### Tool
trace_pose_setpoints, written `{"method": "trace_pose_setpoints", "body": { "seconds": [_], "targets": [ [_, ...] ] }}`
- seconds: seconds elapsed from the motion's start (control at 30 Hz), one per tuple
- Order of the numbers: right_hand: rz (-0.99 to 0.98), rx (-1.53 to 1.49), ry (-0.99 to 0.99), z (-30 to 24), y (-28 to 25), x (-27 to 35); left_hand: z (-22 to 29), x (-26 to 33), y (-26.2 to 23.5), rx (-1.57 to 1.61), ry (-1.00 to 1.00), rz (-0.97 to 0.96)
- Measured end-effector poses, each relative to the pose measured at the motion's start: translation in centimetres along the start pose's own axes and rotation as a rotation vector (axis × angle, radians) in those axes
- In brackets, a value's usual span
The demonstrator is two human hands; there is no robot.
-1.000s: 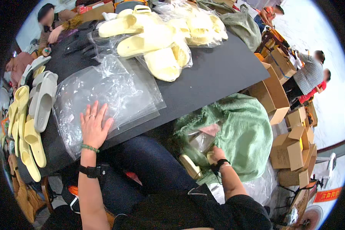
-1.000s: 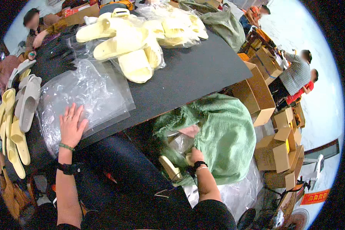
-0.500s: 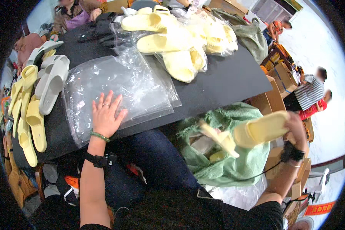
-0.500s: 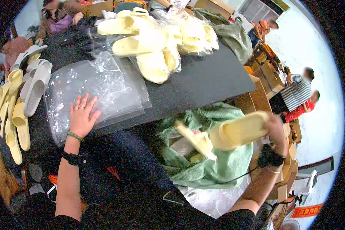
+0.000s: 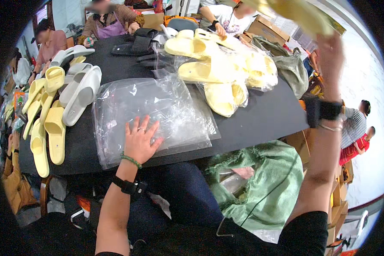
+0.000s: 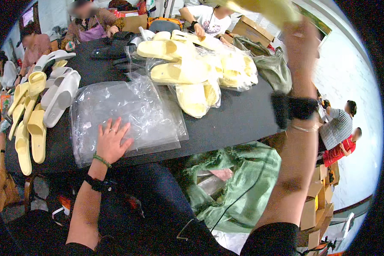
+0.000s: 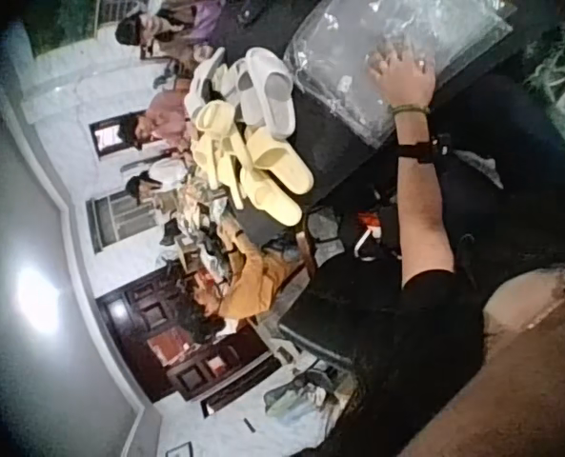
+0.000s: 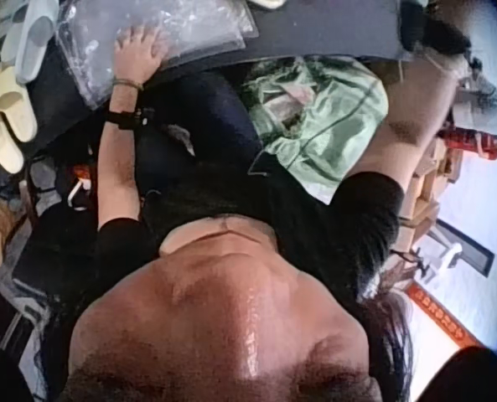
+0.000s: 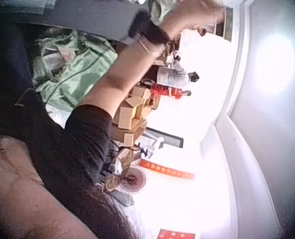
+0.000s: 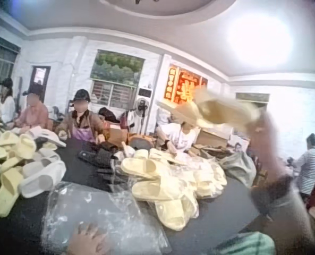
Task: The recorder is packing pairs of slides/sandals into plastic bags and then placing the bagged pairs into a larger collection sack.
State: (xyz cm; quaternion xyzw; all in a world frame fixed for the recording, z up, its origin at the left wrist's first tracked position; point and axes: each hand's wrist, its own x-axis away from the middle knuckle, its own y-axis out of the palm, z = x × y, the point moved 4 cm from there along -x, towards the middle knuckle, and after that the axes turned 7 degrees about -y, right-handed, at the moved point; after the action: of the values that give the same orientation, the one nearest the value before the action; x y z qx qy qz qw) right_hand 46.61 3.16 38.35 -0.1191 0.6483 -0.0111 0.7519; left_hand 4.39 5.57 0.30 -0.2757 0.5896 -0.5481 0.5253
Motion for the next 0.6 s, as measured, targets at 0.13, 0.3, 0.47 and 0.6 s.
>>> {"method": "trace_pose_setpoints", "body": {
  "seconds": [0.13, 0.3, 0.47, 0.6],
  "targets": [
    [-0.276, 0.024, -0.330, -6.7, 9.8, 6.2, 0.3, -0.2, -0.2, 0.028, 0.010, 0.010],
    [-0.709, -0.108, -0.153, -7.3, 16.5, 16.5, 0.7, 0.1, 0.0, 0.026, 0.015, -0.018],
    [-0.811, -0.185, -0.102, -6.3, 16.5, 20.0, 0.4, -0.4, 0.9, -0.032, 0.028, -0.047],
    [-0.606, -0.246, -0.202, -5.5, 13.6, 21.2, 0.7, -1.3, 0.9, -0.121, 0.047, -0.030]
  ]
}}
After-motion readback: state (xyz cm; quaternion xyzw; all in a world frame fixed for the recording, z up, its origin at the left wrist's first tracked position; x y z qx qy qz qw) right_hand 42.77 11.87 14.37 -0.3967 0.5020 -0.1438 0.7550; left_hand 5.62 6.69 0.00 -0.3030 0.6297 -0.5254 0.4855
